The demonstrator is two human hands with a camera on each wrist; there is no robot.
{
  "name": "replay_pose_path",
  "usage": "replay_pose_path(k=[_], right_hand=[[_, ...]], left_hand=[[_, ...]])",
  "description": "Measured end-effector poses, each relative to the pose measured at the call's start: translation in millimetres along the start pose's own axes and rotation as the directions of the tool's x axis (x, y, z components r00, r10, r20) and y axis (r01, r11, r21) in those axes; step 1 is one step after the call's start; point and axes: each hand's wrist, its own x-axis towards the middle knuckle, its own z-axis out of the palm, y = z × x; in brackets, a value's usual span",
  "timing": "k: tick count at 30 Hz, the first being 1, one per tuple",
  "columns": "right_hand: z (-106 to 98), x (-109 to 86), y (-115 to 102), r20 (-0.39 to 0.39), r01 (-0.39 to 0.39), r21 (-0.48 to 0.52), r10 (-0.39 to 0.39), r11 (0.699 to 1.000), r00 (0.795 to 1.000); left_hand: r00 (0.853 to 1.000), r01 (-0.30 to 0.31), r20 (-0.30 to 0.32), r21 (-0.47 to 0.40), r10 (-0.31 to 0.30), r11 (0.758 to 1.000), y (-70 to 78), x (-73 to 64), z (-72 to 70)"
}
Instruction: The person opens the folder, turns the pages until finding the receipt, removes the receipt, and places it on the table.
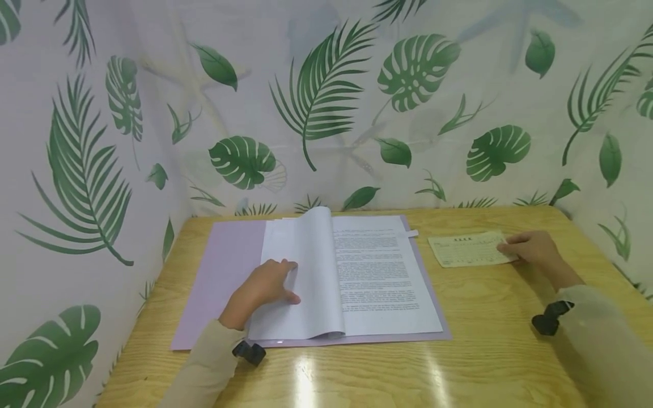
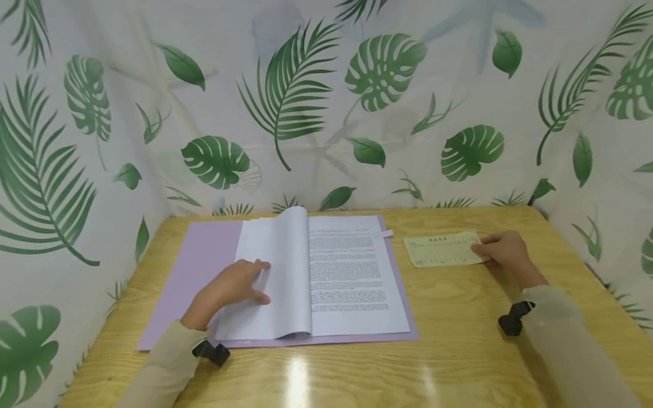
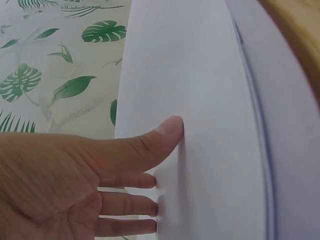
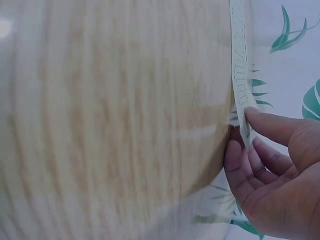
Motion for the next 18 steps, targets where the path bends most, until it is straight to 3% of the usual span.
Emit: replay_pose_path(k=[9,18], right_hand=[[0.6,-5.0,-5.4,-0.044,-0.017,-0.045,0.015,0.999,0.999],[-1.2,-11.2,-14.0,-0.035,-0.03,-0.057,0.028,0.998,0.999]], left_hand=[[1.0,-0.02,-0.001,-0.049,0.02,0.999,-5.3,-2.9,0.7],[0.996,-0.074,-0.053,-0.098,0.069,0.992,-12.2,-5.1,-2.4]])
